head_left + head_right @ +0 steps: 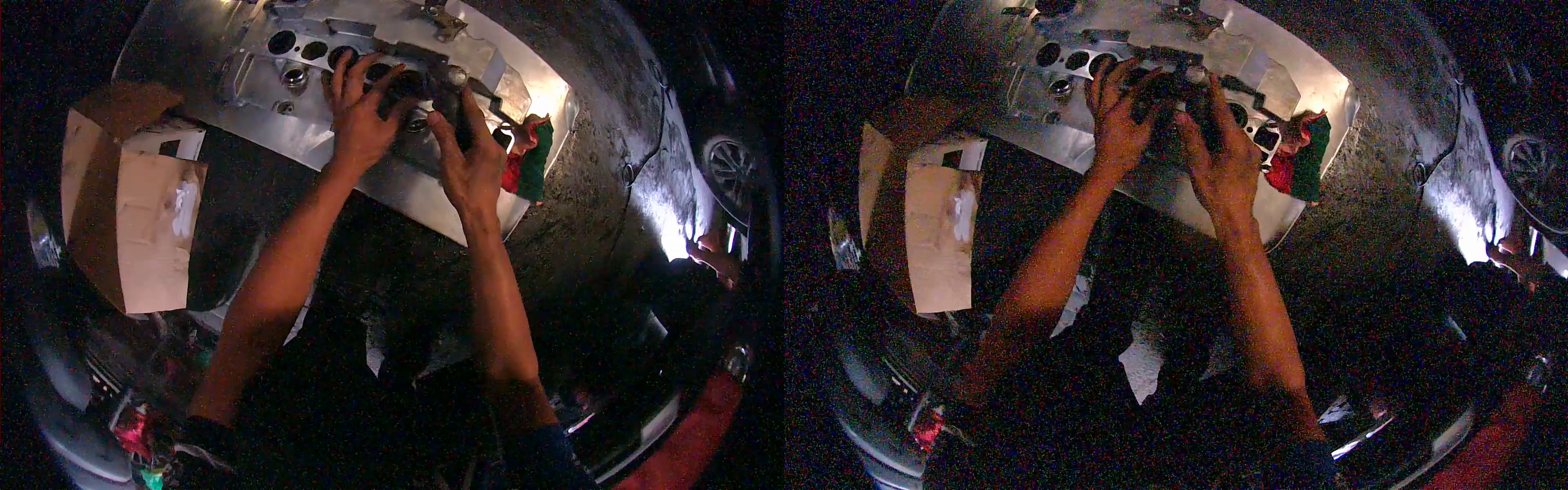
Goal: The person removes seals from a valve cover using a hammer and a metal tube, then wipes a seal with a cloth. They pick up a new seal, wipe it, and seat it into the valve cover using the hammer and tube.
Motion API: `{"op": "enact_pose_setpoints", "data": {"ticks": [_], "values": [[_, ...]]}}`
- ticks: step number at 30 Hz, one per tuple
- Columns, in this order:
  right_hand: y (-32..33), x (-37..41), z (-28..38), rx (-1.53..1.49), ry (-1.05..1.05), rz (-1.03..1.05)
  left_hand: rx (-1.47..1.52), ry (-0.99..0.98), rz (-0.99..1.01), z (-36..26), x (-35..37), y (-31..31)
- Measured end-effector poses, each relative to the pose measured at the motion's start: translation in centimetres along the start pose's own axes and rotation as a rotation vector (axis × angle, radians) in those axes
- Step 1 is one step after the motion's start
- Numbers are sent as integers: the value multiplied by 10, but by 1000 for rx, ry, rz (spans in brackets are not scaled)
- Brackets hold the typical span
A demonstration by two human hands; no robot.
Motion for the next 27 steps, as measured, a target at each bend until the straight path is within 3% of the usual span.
{"op": "enact_pose_setpoints", "data": {"ticks": [10,18,27], "values": [[2,-5,0,69,-35,18,-105,37,-135,7,1,-9],[29,4,48,-272,-4,-22,-88,-4,-253,-1,1,-8],[-1,3,1,2,-42,32,-32,50,-180,3,0,-9]]}}
Point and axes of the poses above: each hand's wrist, its own x-axis away from the middle knuckle, its own y-axis out of the back of the hand, z = x × y, the point moved 6 cm from there along -x, towards the middle knuckle, and after that the axes turned 6 degrees about z, right-handed, at the moved point
